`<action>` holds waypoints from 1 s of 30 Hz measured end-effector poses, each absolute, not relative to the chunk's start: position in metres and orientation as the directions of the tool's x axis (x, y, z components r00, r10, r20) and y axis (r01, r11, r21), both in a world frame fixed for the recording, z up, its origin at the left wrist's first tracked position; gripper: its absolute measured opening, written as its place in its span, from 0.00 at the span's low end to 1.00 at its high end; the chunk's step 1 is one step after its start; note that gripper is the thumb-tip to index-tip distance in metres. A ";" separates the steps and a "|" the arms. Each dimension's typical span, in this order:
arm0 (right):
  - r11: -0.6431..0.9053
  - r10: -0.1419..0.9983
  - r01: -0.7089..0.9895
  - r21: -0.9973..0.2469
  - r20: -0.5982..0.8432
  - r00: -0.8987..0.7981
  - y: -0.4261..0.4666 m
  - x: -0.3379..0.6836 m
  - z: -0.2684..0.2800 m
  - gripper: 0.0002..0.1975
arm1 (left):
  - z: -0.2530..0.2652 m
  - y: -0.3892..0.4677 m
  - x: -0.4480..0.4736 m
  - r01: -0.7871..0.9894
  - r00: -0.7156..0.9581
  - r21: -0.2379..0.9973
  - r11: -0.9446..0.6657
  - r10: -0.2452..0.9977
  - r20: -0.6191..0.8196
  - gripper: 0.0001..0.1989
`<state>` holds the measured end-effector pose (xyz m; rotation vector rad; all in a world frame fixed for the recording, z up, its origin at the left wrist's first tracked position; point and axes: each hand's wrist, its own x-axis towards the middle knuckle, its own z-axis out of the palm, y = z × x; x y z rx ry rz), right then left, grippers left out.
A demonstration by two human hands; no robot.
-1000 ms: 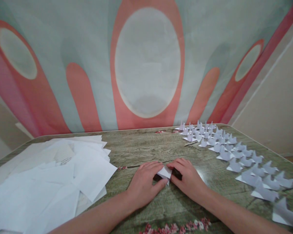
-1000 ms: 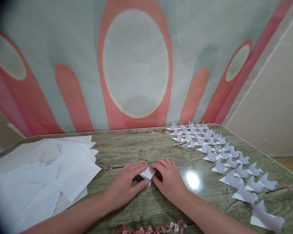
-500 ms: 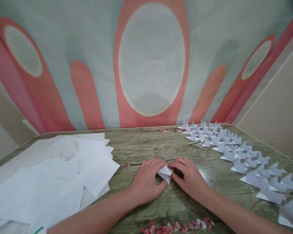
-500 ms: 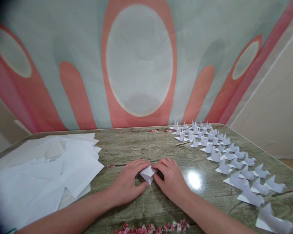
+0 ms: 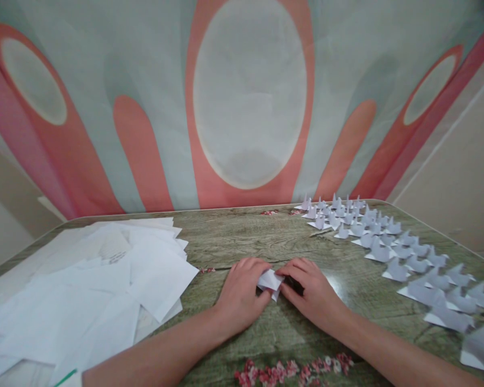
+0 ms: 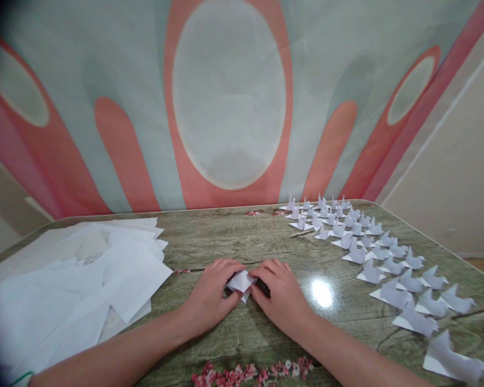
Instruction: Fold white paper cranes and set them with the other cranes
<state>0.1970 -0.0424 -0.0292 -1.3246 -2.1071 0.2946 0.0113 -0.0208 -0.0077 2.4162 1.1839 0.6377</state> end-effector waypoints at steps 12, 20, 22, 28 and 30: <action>0.431 0.895 0.736 -0.522 0.353 -0.274 -0.034 0.215 -0.029 0.09 | -0.011 -0.017 0.010 0.627 0.512 0.573 -0.527 0.834 0.206 0.17; 0.447 0.891 0.703 -0.553 0.348 -0.292 -0.036 0.210 -0.028 0.03 | -0.012 -0.016 0.010 0.625 0.504 0.579 -0.524 0.837 0.213 0.17; 0.460 0.884 0.698 -0.549 0.361 -0.299 -0.038 0.207 -0.027 0.03 | -0.012 -0.015 0.010 0.629 0.498 0.581 -0.517 0.842 0.209 0.16; 0.486 0.863 0.723 -0.492 0.401 -0.307 -0.041 0.204 -0.026 0.04 | -0.012 -0.014 0.011 0.629 0.488 0.583 -0.514 0.845 0.219 0.15; 0.486 0.861 0.730 -0.480 0.406 -0.307 -0.041 0.204 -0.026 0.04 | -0.012 -0.014 0.011 0.626 0.486 0.587 -0.513 0.846 0.221 0.15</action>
